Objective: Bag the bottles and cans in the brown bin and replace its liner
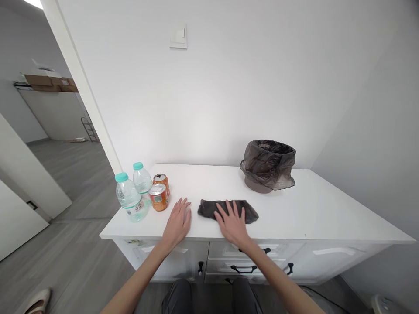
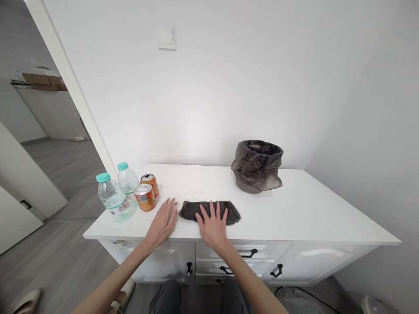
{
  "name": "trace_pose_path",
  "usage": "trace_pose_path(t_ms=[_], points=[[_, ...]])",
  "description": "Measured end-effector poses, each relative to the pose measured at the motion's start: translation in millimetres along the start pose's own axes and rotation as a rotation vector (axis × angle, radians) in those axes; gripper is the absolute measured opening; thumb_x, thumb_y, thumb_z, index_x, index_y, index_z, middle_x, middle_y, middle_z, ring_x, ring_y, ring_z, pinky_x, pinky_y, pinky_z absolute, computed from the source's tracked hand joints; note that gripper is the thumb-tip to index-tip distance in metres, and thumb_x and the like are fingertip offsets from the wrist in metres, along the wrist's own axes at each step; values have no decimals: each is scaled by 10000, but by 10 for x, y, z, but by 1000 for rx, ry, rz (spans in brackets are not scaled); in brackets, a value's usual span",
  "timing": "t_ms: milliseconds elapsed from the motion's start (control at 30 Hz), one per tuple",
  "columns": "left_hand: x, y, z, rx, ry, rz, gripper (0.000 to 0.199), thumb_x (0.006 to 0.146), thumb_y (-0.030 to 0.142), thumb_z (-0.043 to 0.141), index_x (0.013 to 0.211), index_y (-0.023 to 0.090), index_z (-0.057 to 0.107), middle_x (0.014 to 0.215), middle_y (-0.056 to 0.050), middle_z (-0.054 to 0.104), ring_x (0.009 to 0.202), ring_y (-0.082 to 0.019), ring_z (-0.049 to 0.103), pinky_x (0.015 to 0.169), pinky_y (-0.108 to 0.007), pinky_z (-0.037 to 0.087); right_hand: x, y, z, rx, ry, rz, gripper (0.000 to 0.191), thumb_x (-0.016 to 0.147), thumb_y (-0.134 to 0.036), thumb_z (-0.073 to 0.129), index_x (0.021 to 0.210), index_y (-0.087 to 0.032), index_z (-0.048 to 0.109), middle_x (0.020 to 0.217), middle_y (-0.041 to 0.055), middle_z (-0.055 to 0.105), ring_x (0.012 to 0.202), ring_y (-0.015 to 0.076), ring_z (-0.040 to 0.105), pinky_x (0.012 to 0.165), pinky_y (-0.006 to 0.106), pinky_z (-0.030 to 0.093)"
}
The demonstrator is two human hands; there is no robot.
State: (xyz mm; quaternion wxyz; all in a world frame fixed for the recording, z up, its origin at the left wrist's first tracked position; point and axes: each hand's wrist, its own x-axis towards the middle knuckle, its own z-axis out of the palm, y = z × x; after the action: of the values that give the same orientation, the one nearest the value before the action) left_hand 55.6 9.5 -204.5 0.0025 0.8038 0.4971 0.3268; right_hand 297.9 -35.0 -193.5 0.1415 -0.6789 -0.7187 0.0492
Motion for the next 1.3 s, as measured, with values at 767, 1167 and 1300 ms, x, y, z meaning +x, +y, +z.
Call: trace_pose_path(t_ms=[767, 1167, 1300], points=[[101, 54, 104, 228, -151, 78, 489, 1067, 422, 429, 1481, 195, 558, 1653, -115, 494, 1569, -322, 409, 1288, -577, 353, -211, 2557, 35, -215, 118, 47, 671, 1097, -623, 222, 1722, -390, 143, 1801, -30, 74, 1667, 325, 27, 1320, 657, 58], [64, 83, 55, 206, -83, 85, 486, 1056, 397, 407, 1469, 216, 587, 1598, -111, 563, 1534, -337, 465, 1259, -593, 401, -121, 1073, -10, -87, 20, -211, 725, 1111, -640, 210, 1711, -237, 269, 1787, 72, 145, 1667, 277, 82, 1340, 586, 121], [36, 88, 55, 216, -73, 79, 473, 1057, 379, 414, 1462, 213, 593, 1596, -107, 565, 1530, -335, 471, 1252, -584, 417, -132, 858, -66, -86, -7, -222, 747, 1106, -653, 191, 1707, -220, 286, 1783, 67, 154, 1665, 270, 99, 1347, 556, 126]])
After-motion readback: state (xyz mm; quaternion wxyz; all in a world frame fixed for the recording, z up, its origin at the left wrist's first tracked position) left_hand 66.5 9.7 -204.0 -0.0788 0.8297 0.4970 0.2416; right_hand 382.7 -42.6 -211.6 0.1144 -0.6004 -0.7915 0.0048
